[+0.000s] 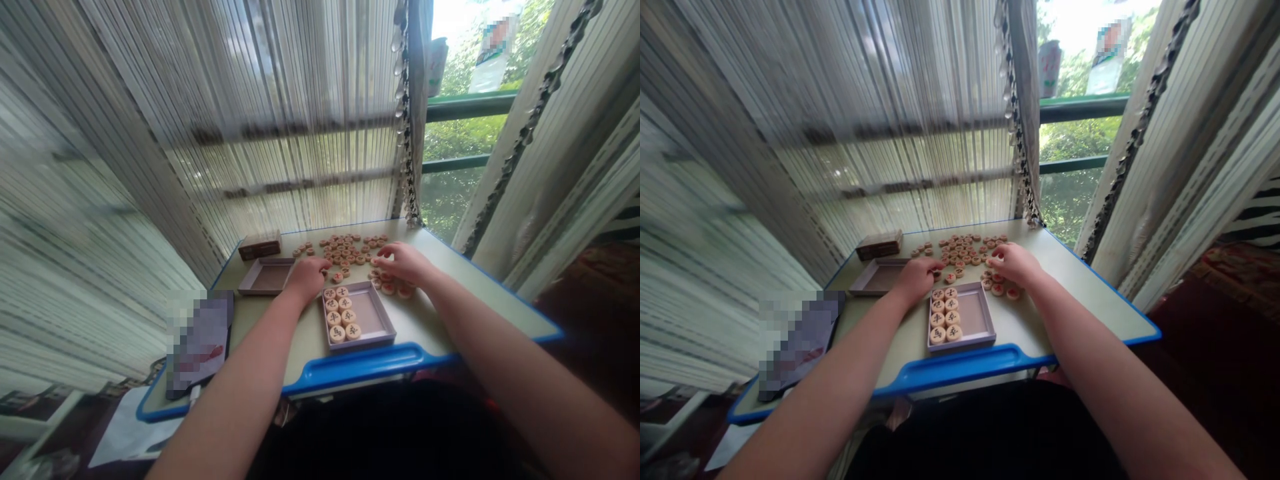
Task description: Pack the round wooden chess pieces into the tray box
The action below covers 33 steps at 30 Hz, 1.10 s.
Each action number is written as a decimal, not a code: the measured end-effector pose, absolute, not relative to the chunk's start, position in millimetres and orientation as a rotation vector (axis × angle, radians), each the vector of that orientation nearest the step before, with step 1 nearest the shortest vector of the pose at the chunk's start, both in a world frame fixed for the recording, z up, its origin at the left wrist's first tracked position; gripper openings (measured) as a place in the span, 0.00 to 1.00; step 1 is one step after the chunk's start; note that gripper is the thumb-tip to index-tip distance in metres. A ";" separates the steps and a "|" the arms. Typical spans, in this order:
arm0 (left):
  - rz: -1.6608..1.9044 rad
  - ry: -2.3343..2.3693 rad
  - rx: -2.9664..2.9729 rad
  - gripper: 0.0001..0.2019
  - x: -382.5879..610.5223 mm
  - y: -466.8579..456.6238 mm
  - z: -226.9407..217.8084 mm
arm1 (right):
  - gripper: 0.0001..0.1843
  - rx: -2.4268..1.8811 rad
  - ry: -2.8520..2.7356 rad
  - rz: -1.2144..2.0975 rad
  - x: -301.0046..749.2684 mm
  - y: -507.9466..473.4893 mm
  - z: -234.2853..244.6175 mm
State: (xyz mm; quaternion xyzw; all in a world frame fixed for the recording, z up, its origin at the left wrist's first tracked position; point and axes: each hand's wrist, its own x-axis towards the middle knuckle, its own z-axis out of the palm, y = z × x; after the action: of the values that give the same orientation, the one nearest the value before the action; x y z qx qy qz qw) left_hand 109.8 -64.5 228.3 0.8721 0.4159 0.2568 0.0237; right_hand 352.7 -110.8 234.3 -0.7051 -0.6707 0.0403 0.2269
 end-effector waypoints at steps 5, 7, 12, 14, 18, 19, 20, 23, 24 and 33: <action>0.791 1.300 2.687 0.20 108.7 -64.4 227.6 | 0.18 -2.052 -1.804 0.213 353.3 -110.8 232.9; 0.776 1.340 2.668 0.20 108.5 -65.7 228.6 | 0.17 -2.025 -1.821 0.215 351.0 -112.3 232.8; 0.758 1.355 2.667 0.20 109.0 -68.6 230.9 | 0.17 -1.997 -1.794 0.268 349.4 -113.9 235.2; 0.778 1.342 2.673 0.19 108.7 -69.0 230.6 | 0.17 -2.030 -1.767 0.324 353.0 -114.3 238.0; 0.838 1.297 2.688 0.20 108.0 -70.7 228.8 | 0.24 -2.122 -1.793 0.537 362.7 -120.6 244.7; 0.853 1.285 2.690 0.20 108.2 -71.5 228.3 | 0.28 -2.129 -1.815 0.600 364.6 -123.5 246.1; 0.867 1.278 2.689 0.20 108.6 -72.4 227.7 | 0.32 -2.122 -1.843 0.642 365.9 -126.7 247.2; 0.895 1.265 2.684 0.19 110.2 -74.6 225.9 | 0.42 -2.071 -1.940 0.658 367.2 -136.1 250.3; 0.904 1.258 2.681 0.19 110.7 -74.9 225.3 | 0.43 -2.057 -1.972 0.656 366.8 -138.6 251.6; 1.086 1.245 2.702 0.16 108.5 -70.4 222.0 | 0.46 -2.233 -1.944 0.643 378.1 -154.5 259.9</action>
State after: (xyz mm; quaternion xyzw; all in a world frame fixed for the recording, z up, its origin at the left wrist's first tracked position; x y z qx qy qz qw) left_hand 108.5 -70.4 222.0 0.8531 0.3930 0.3430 -0.0128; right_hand 378.1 -154.5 259.9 -0.7359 -0.6406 0.2118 0.0560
